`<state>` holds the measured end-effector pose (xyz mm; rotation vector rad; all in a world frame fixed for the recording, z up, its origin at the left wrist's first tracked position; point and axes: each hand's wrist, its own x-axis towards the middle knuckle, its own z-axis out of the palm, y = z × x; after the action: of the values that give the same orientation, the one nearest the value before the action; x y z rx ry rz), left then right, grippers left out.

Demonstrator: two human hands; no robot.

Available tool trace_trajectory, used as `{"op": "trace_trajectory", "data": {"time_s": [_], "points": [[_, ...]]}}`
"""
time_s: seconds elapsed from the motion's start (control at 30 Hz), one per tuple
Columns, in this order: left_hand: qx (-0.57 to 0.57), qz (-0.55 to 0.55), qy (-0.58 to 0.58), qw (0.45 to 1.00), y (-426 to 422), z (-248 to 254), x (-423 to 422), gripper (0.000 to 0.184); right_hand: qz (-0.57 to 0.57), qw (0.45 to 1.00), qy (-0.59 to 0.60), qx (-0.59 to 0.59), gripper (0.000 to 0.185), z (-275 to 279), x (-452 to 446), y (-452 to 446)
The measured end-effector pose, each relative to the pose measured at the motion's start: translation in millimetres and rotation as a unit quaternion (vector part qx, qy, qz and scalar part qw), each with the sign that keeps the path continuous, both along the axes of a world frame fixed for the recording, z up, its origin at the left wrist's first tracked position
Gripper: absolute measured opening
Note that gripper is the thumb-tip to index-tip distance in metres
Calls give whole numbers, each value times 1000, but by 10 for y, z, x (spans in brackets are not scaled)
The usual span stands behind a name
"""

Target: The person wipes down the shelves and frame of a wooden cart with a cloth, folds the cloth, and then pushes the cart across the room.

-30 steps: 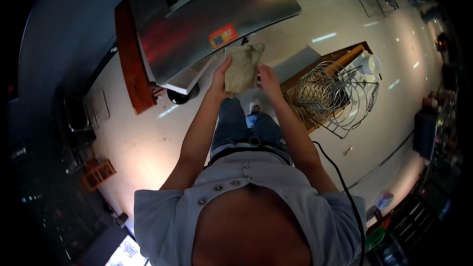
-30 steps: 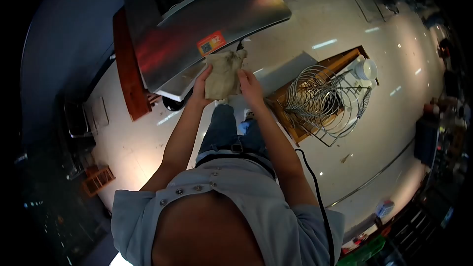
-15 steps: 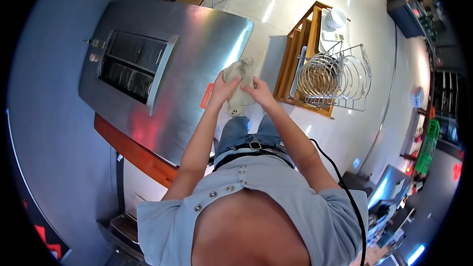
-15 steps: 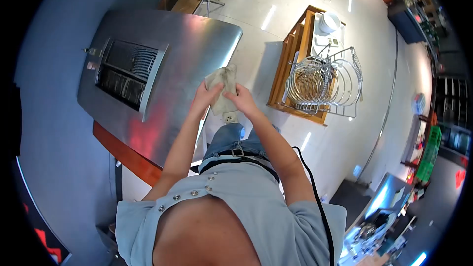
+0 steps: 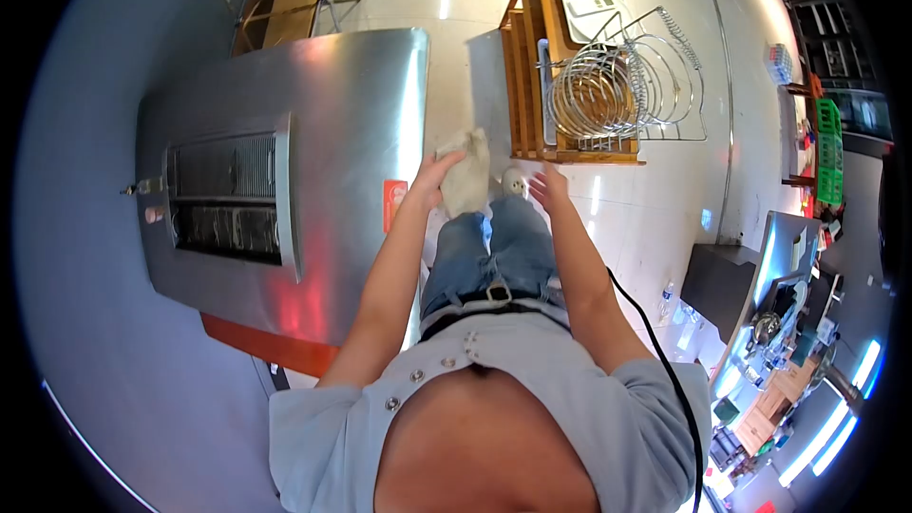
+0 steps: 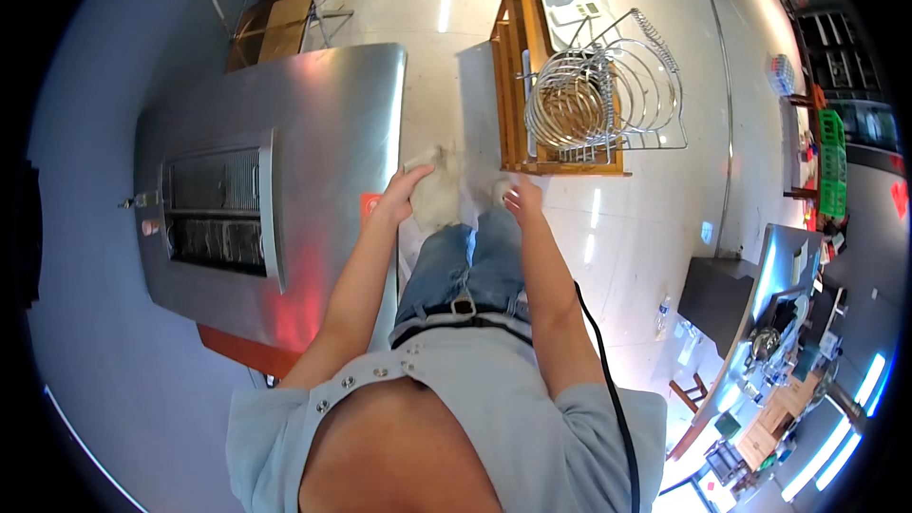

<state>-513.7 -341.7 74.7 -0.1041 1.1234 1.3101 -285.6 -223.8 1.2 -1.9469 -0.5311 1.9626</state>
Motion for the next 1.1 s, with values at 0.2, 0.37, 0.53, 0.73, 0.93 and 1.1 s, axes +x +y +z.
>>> {"op": "trace_trajectory", "data": {"time_s": [0.2,0.37,0.53,0.73,0.93,1.1], "points": [[-54,-1,-32,998,166,-441,334,59,-264,957,-108,54,48,-589,1058,572],[-90,18,-23,995,442,-772,856,49,-216,968,41,123,44,-828,1319,848],[-147,31,42,988,788,-1045,1665,47,-204,969,71,118,42,-761,1393,1065],[-72,-1,342,937,1197,-1018,2309,50,-121,983,106,84,56,-816,1454,1288],[-150,-16,352,924,1500,-1051,2579,44,-101,977,175,65,51,-865,1521,1360],[-172,-17,335,926,1624,-1058,2738,47,-68,984,79,145,59,-769,1556,1480]]}}
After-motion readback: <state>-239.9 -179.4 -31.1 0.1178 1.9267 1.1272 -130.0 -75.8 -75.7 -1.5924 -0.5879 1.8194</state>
